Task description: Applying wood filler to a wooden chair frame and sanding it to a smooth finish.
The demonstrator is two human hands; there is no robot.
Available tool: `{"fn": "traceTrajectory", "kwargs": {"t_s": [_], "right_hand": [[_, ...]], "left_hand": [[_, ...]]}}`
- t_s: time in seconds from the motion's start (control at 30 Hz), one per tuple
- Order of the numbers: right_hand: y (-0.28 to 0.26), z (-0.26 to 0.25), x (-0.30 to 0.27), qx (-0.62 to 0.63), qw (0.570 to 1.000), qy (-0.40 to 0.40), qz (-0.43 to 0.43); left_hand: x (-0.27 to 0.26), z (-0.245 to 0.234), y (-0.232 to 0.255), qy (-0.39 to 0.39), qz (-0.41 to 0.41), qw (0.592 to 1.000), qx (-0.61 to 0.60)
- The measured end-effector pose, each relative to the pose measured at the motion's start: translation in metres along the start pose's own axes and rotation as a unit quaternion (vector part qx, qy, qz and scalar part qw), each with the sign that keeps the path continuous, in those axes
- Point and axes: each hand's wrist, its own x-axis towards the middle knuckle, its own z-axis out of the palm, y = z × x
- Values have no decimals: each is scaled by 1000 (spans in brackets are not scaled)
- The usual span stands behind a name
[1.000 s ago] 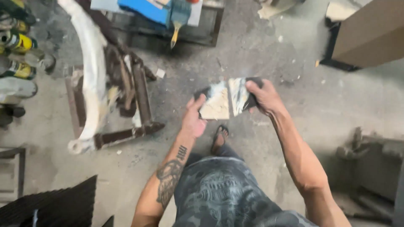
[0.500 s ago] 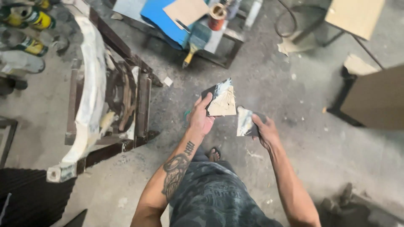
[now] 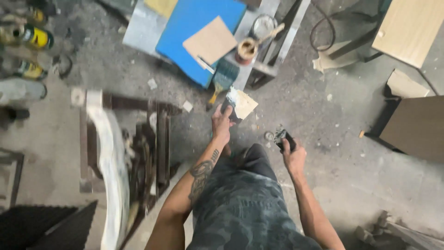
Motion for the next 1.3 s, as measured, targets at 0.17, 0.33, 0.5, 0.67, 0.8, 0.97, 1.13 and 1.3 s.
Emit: {"fn": "traceTrajectory", "kwargs": {"t_s": [0.17,0.33,0.5,0.67,0.8,0.97,1.13,1.3], "right_hand": [[-66,37,59,-180,950,33,-253],[-131,77,116,-188,939,-74,-279],[-184,96,169,-243,892,-121,-361],[-269,74,175,-306,868,-249,-301],[-212,107,208,-313,847,-249,-351],[-203,129,209,-296,818,-183,-459],[-223,135,214,-298,820,-179,-454],[-202,151,227,-332,803,-144,-473]], "left_hand": [[60,41,27,-100,30,994,39],[134,81,0,-114,10,993,-16],[155,115,19,-103,-19,994,-18],[198,105,-37,-114,-50,992,-1],[199,115,-30,-106,-76,991,-25],[192,118,-29,-53,-78,993,76],[172,123,-3,-57,14,997,47],[152,141,51,-66,39,996,36]]}}
